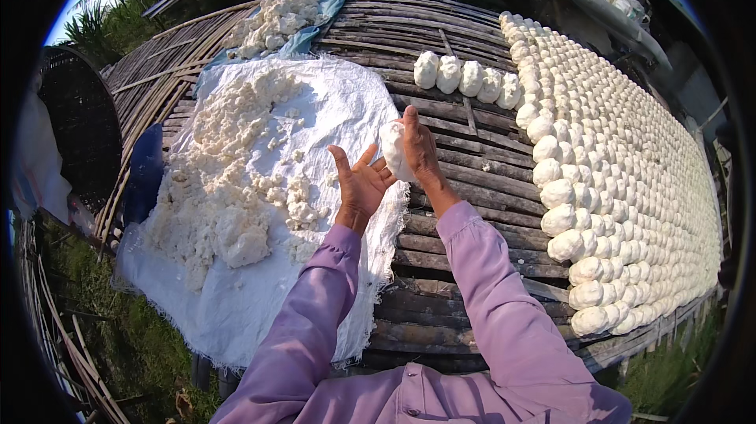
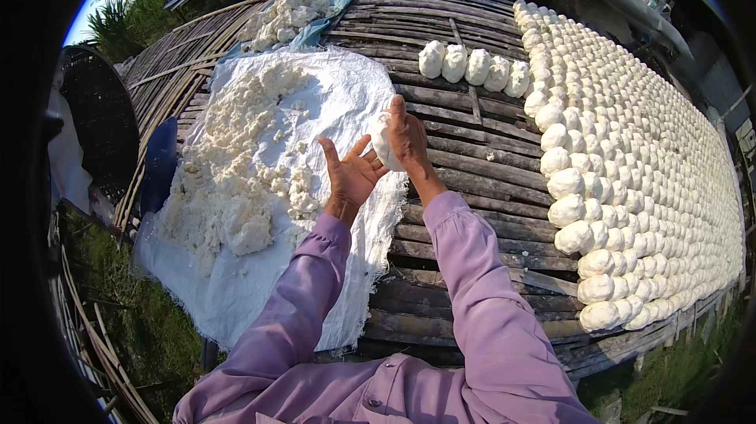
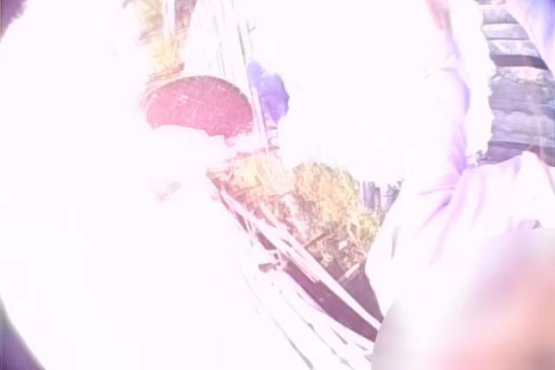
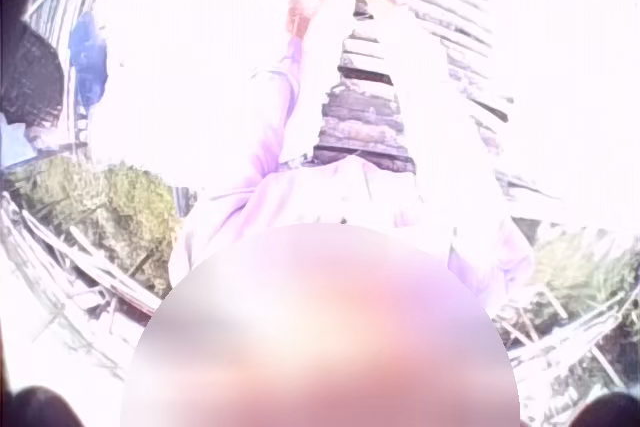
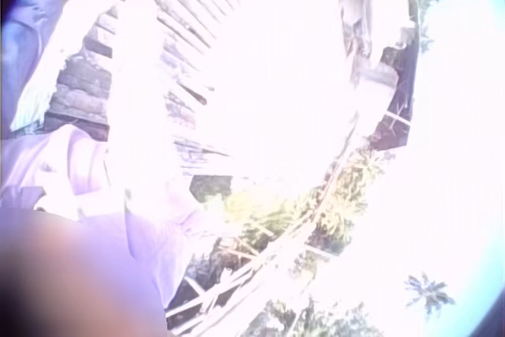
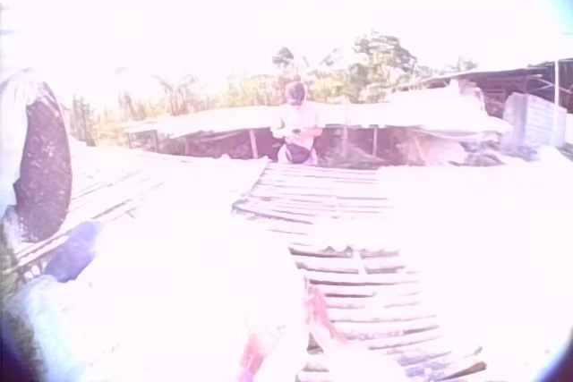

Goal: The person repeatedly scoops portions of white dough from a pile on a cloth, rolls them into balls between both hands, and places each ball onto a bamboo rack. The process continues throughout the clip, forming a growing row of dough balls.

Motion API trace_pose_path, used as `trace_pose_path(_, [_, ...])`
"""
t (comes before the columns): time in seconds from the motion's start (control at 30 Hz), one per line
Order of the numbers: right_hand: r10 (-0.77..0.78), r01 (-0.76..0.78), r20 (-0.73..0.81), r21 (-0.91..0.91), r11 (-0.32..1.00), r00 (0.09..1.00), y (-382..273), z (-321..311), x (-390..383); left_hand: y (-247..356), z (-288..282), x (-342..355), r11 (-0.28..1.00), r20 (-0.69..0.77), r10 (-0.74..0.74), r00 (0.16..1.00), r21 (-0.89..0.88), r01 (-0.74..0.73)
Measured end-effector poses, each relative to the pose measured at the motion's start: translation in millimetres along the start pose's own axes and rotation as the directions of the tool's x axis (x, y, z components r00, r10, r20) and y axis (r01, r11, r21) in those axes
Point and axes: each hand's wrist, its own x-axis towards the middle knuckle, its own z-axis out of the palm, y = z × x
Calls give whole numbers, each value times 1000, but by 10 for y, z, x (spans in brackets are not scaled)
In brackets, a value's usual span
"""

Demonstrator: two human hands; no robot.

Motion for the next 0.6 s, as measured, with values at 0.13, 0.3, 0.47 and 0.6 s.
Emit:
trace_pose_path(0.13, [-222,243,127,-174,954,967,56,-54,133,-119,-39,367,992,-74,91,993,92,-84])
trace_pose_path(0.3, [-590,570,75,-382,728,804,221,-119,392,-250,77,729,996,-164,55,985,85,-41])
trace_pose_path(0.47, [-216,193,24,362,912,976,661,-511,757,-453,133,848,980,-132,-140,981,121,156])
trace_pose_path(0.6, [-359,334,125,184,924,925,994,-848,788,-683,173,1083,977,-44,-133,990,165,139])
